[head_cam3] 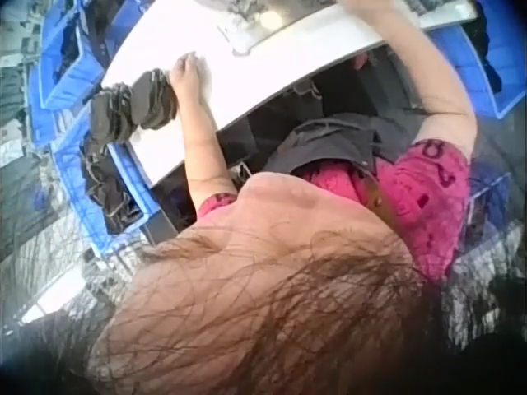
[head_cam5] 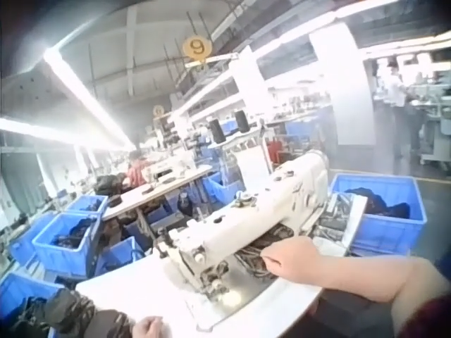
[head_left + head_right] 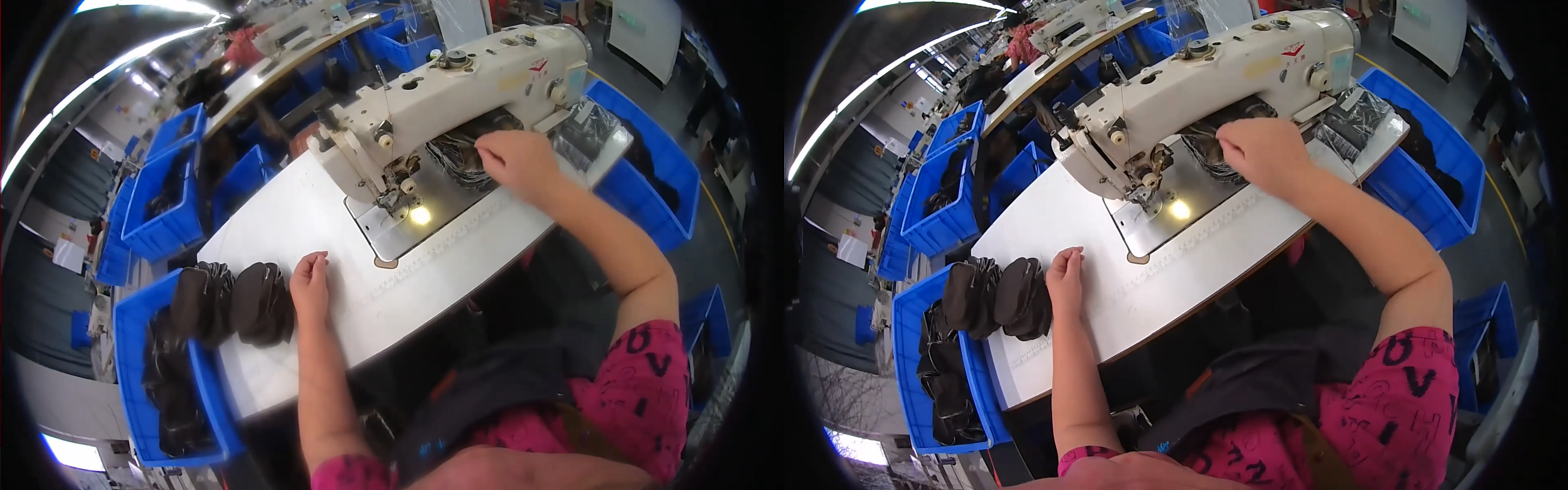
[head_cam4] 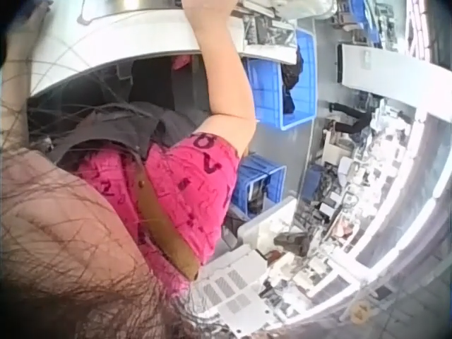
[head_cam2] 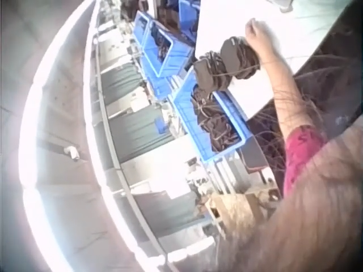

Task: Sewing components of small leather bags or pouches using an industrial sewing machine.

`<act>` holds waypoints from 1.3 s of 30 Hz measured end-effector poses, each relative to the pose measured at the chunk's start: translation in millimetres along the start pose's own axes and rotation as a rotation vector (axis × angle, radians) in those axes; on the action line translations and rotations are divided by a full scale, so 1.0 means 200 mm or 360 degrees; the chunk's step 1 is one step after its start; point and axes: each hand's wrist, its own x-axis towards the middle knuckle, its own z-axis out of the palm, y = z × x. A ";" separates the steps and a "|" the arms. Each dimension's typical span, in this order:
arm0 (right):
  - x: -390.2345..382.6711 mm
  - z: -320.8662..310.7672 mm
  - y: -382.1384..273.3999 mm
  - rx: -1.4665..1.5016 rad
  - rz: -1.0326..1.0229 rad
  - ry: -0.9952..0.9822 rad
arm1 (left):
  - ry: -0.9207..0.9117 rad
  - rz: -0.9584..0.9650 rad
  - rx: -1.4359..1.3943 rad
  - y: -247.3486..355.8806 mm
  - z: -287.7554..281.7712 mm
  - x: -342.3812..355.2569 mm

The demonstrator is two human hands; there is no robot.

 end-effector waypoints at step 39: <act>-0.49 0.35 -1.01 0.1761 -0.0020 -0.0570 | 0.1055 0.1397 0.0798 0.40 -0.29 -0.68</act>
